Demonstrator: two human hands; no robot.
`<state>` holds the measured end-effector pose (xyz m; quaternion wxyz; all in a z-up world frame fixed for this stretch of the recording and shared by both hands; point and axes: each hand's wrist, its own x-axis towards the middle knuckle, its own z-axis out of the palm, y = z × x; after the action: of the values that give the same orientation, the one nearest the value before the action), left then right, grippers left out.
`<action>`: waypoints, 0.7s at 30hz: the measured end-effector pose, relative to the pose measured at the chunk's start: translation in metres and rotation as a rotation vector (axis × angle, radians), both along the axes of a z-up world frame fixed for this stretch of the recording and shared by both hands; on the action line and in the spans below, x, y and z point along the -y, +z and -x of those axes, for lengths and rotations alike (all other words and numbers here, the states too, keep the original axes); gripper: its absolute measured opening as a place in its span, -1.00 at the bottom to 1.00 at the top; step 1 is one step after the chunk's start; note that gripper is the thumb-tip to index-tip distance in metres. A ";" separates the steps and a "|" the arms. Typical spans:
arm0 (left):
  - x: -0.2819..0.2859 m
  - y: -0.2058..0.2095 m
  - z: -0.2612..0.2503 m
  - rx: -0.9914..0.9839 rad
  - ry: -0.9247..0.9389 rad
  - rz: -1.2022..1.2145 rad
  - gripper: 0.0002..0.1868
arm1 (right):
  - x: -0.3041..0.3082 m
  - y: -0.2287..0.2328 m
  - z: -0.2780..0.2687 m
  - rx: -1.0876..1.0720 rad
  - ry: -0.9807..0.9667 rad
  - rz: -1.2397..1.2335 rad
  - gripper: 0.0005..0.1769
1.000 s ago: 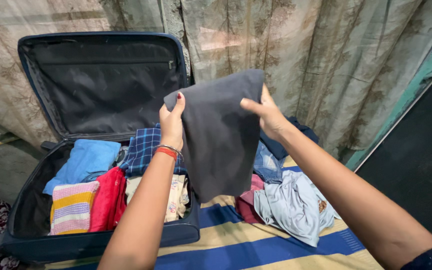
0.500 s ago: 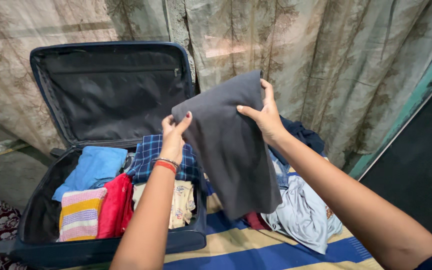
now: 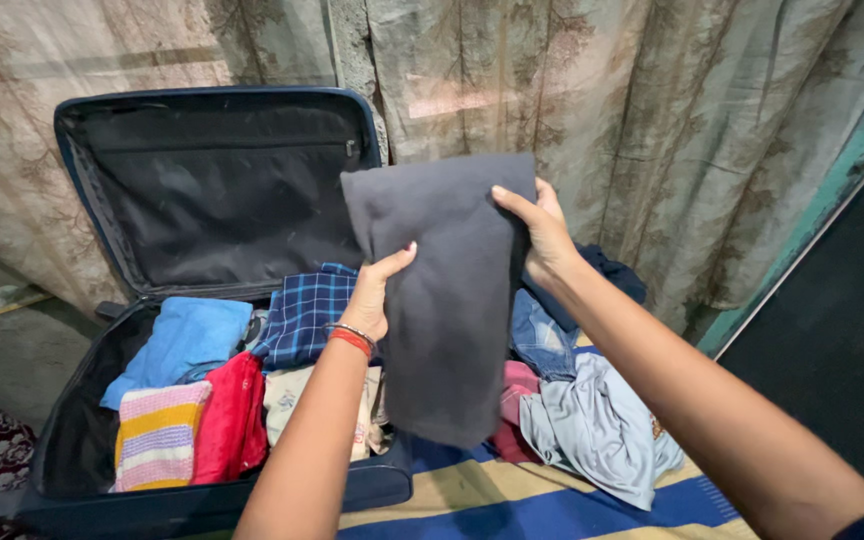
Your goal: The person packs various items of clothing into a suitcase by hand, including shirts, a pair of jeans, and a jacket.
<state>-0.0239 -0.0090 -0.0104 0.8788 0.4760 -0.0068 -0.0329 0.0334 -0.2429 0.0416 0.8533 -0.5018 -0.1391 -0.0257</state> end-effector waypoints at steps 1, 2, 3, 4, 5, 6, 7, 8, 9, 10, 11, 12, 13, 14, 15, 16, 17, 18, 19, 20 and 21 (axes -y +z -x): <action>0.002 0.004 0.001 0.041 0.054 -0.005 -0.55 | 0.002 -0.005 0.000 -0.043 0.074 -0.041 -0.24; 0.005 0.008 0.001 0.082 0.108 -0.010 -0.56 | 0.005 -0.010 0.002 -0.087 0.148 -0.082 -0.23; 0.008 0.010 0.001 0.123 0.161 -0.014 -0.57 | 0.007 -0.016 0.004 -0.129 0.221 -0.122 -0.20; 0.011 0.011 0.001 0.151 0.195 0.010 -0.57 | 0.007 -0.023 0.007 -0.140 0.219 -0.104 -0.18; 0.014 0.012 0.000 0.180 0.230 0.033 -0.57 | 0.005 -0.030 0.011 -0.150 0.218 -0.088 -0.15; 0.015 0.012 -0.003 0.209 0.264 0.055 -0.57 | 0.003 -0.036 0.014 -0.160 0.217 -0.071 -0.13; 0.014 0.010 -0.006 0.220 0.296 0.074 -0.56 | 0.000 -0.042 0.018 -0.234 0.233 -0.033 -0.14; 0.013 0.007 -0.011 0.231 0.328 0.093 -0.56 | -0.003 -0.048 0.022 -0.308 0.249 0.006 -0.15; 0.012 0.003 -0.016 0.242 0.360 0.112 -0.55 | -0.005 -0.051 0.025 -0.381 0.264 0.045 -0.17; 0.010 0.000 -0.023 0.193 0.399 0.085 -0.53 | -0.004 -0.053 0.028 -0.370 0.318 0.145 -0.23; 0.005 -0.002 -0.029 0.143 0.439 0.057 -0.51 | -0.004 -0.053 0.031 -0.358 0.374 0.246 -0.29; -0.001 -0.005 -0.032 0.094 0.478 0.029 -0.48 | -0.004 -0.053 0.033 -0.346 0.429 0.347 -0.35; -0.008 -0.007 -0.033 0.052 0.427 0.007 -0.45 | -0.005 -0.052 0.036 -0.305 0.414 0.362 -0.39; -0.016 -0.007 -0.032 0.011 0.375 -0.015 -0.42 | -0.007 -0.051 0.038 -0.265 0.398 0.378 -0.42; -0.021 -0.005 -0.030 -0.028 0.323 -0.037 -0.39 | -0.008 -0.050 0.039 -0.223 0.382 0.394 -0.46; -0.026 -0.001 -0.026 -0.055 0.207 -0.026 -0.38 | -0.010 -0.048 0.040 -0.190 0.351 0.351 -0.50; -0.031 0.004 -0.019 -0.083 0.092 -0.016 -0.37 | -0.013 -0.048 0.041 -0.159 0.322 0.308 -0.54; -0.035 0.009 -0.011 -0.112 -0.022 -0.006 -0.36 | -0.015 -0.049 0.041 -0.128 0.293 0.265 -0.57; -0.037 0.015 -0.002 -0.110 -0.036 -0.105 -0.37 | -0.017 -0.049 0.040 -0.147 0.275 0.211 -0.61; -0.038 0.018 0.007 -0.109 -0.050 -0.204 -0.38 | -0.017 -0.049 0.038 -0.166 0.257 0.156 -0.64; -0.038 0.020 0.017 -0.109 -0.064 -0.302 -0.39 | -0.016 -0.051 0.036 -0.186 0.239 0.103 -0.67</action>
<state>-0.0408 0.0285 0.0091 0.7949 0.5997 0.0306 -0.0871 -0.0024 -0.2267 -0.0095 0.8327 -0.5250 -0.1192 0.1299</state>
